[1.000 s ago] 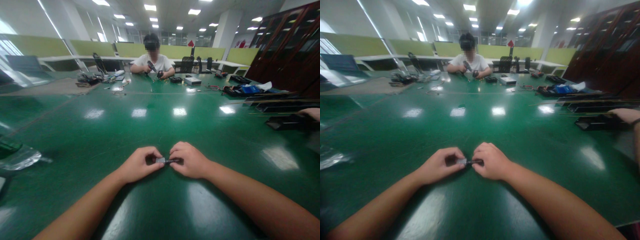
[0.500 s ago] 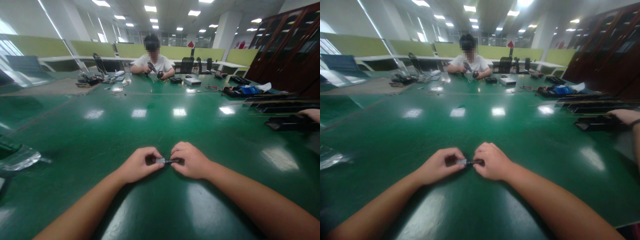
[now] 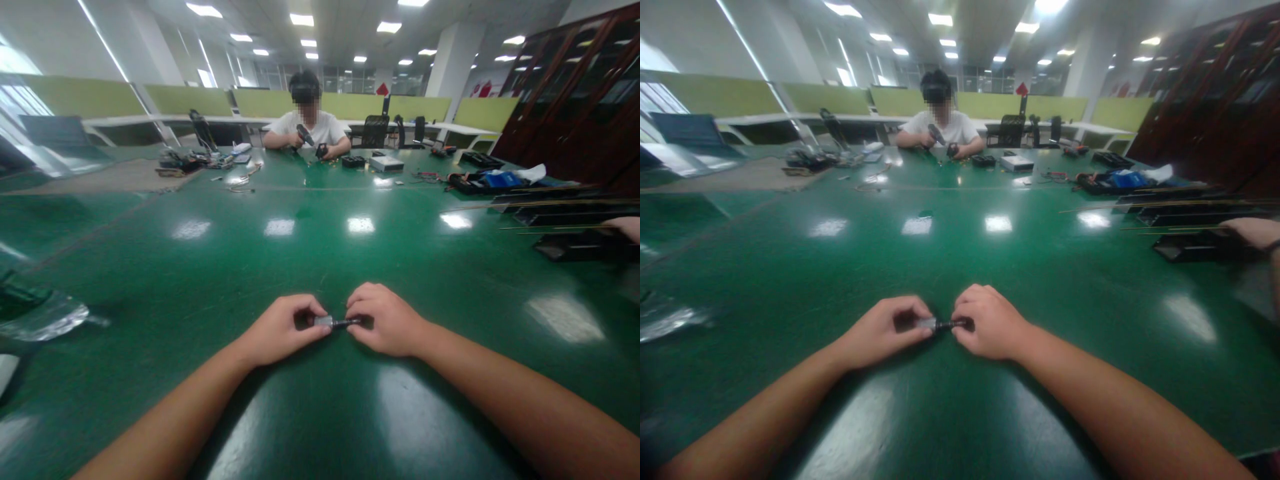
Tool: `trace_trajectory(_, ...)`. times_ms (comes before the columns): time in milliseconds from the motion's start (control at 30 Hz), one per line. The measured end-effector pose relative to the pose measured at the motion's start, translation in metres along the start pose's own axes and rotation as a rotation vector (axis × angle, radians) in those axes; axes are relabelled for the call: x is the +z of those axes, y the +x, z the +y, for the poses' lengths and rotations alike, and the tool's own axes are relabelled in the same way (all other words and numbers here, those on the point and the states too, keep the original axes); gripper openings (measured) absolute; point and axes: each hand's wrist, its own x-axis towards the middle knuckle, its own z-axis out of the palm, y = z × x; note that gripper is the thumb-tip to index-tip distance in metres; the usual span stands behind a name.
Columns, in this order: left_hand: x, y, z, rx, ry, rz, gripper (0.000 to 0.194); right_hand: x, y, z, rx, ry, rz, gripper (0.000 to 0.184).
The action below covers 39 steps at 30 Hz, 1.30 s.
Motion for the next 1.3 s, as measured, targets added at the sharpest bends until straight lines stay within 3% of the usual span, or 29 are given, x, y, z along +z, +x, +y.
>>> trace_trajectory(1300,-0.0006,-0.0001,-0.0013,-0.006,0.002,0.007,0.023,-0.0096,-0.0022,0.0077,0.015,-0.034,-0.027,0.007)
